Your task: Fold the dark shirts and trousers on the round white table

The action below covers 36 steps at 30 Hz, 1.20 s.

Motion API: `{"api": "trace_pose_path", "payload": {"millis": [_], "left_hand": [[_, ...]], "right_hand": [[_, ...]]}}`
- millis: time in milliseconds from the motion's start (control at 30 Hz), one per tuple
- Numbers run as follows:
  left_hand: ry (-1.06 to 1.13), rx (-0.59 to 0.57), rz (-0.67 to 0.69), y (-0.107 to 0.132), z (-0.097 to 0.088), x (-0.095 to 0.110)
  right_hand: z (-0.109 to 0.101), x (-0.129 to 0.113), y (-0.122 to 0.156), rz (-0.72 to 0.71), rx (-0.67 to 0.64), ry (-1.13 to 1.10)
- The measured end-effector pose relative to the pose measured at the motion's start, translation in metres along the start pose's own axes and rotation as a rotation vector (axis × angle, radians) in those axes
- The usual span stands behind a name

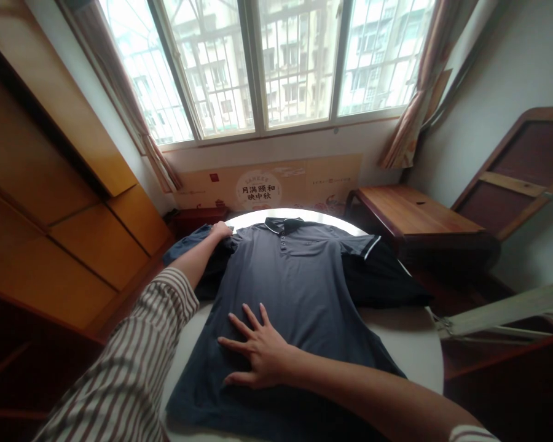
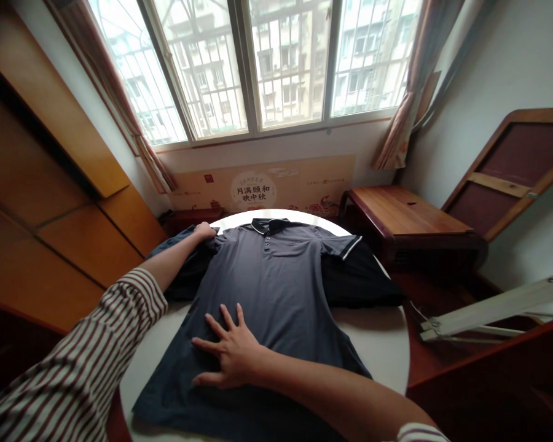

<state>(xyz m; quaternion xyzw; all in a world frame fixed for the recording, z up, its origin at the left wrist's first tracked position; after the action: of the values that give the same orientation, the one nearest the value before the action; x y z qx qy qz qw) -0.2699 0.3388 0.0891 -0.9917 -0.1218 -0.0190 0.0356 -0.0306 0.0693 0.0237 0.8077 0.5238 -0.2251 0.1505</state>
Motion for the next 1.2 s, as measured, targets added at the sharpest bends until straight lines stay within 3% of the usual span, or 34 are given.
{"api": "trace_pose_path", "payload": {"millis": [100,200,300,400,500,733,933,1000,1067,1167,1200], "left_hand": [[0.006,0.058,0.031,0.004,-0.008,0.020],[0.015,0.102,0.153,0.015,-0.003,0.059],[0.025,0.031,0.236,0.032,0.025,0.097],[0.027,-0.075,0.253,0.046,0.057,0.117],[0.023,-0.134,0.272,0.049,0.072,0.120],[0.029,-0.138,0.349,0.041,0.084,0.105],[0.058,-0.055,0.379,0.053,0.105,0.097],[0.075,-0.005,0.399,0.057,0.106,0.097],[0.097,0.048,0.408,0.061,0.105,0.096],[0.132,0.110,0.406,0.064,0.101,0.096],[0.143,0.123,0.405,0.064,0.100,0.096]], "right_hand": [[0.002,0.001,0.000,-0.003,0.002,-0.011],[0.003,0.001,-0.001,0.005,-0.008,-0.006],[0.003,0.001,-0.001,0.014,-0.009,0.003],[0.003,0.000,-0.001,0.019,-0.021,0.007],[0.003,0.000,-0.002,0.011,-0.028,0.002],[0.002,-0.006,0.005,0.014,-0.047,0.006],[0.002,-0.017,0.012,-0.027,-0.038,-0.067],[-0.024,0.005,0.008,0.022,0.061,-0.136],[-0.070,0.054,0.010,0.231,0.267,-0.186],[-0.156,0.157,0.050,0.891,0.623,-0.009],[-0.180,0.186,0.068,1.025,0.691,0.022]]}}
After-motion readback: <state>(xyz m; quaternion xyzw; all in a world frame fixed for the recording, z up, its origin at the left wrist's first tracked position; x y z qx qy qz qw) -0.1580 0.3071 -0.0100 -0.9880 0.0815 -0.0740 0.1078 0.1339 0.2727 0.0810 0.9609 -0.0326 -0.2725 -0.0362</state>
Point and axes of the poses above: each hand's wrist, its own y-axis away from the middle knuckle, its own z-axis out of the palm, x = y × z, the point moved 5 cm from there along -y, towards the middle knuckle, and after that the axes turned 7 degrees about z, right-handed, at the moved point
